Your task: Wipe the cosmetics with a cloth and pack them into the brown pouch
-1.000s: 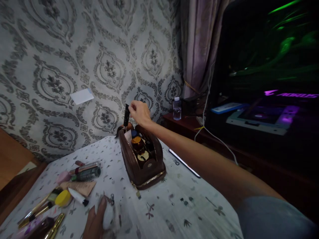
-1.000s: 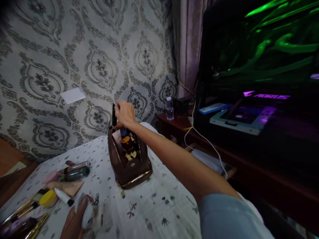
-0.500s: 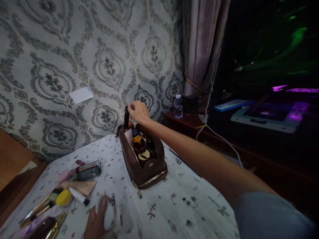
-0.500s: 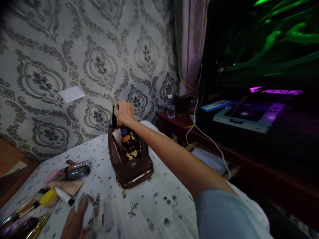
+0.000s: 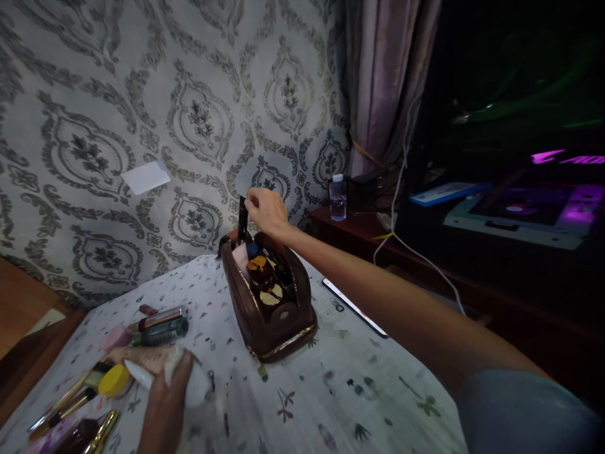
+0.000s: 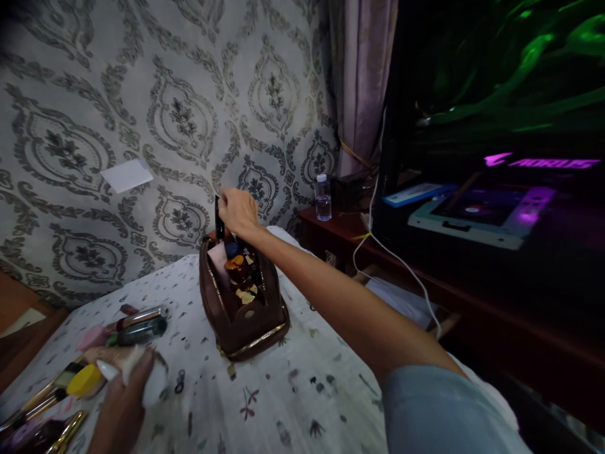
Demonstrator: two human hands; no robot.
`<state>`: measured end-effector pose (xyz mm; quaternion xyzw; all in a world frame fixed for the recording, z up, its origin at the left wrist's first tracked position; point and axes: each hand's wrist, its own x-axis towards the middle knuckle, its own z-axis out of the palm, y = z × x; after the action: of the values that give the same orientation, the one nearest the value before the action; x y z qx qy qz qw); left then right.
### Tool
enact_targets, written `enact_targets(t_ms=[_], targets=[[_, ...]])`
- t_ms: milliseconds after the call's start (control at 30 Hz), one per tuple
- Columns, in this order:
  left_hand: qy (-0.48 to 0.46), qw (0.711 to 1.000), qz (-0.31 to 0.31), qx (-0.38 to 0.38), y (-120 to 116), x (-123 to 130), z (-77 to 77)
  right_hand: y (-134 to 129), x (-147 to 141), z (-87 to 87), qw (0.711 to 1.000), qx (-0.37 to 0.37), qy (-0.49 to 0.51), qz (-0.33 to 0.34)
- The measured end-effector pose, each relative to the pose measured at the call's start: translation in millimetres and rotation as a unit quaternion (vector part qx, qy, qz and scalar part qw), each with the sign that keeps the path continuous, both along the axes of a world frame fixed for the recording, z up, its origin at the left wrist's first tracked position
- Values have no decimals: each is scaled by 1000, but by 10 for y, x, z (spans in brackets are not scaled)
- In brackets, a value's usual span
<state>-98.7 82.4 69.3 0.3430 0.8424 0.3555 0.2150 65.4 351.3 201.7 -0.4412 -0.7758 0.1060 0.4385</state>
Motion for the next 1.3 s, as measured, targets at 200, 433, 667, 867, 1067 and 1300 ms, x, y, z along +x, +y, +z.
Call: enact_targets(t_ms=[200, 433, 667, 867, 1067, 1300], targets=[[350, 894, -234, 150, 1050, 204, 1080, 59, 56, -21, 1000, -2, 25, 4], [544, 797, -242, -106, 1909, 418, 1350, 25, 95, -57, 1000, -3, 4, 6], [540, 790, -250, -146, 1915, 379, 1287, 111, 68, -5, 999, -38, -16, 30], [537, 797, -243, -133, 1896, 366, 1294, 134, -54, -39, 993, -56, -59, 80], [531, 800, -250, -122, 1902, 350, 1273, 124, -172, -64, 985, -58, -91, 137], [545, 790, -256, -114, 1921, 403, 1284, 96, -286, 89, 983, -19, -140, 120]])
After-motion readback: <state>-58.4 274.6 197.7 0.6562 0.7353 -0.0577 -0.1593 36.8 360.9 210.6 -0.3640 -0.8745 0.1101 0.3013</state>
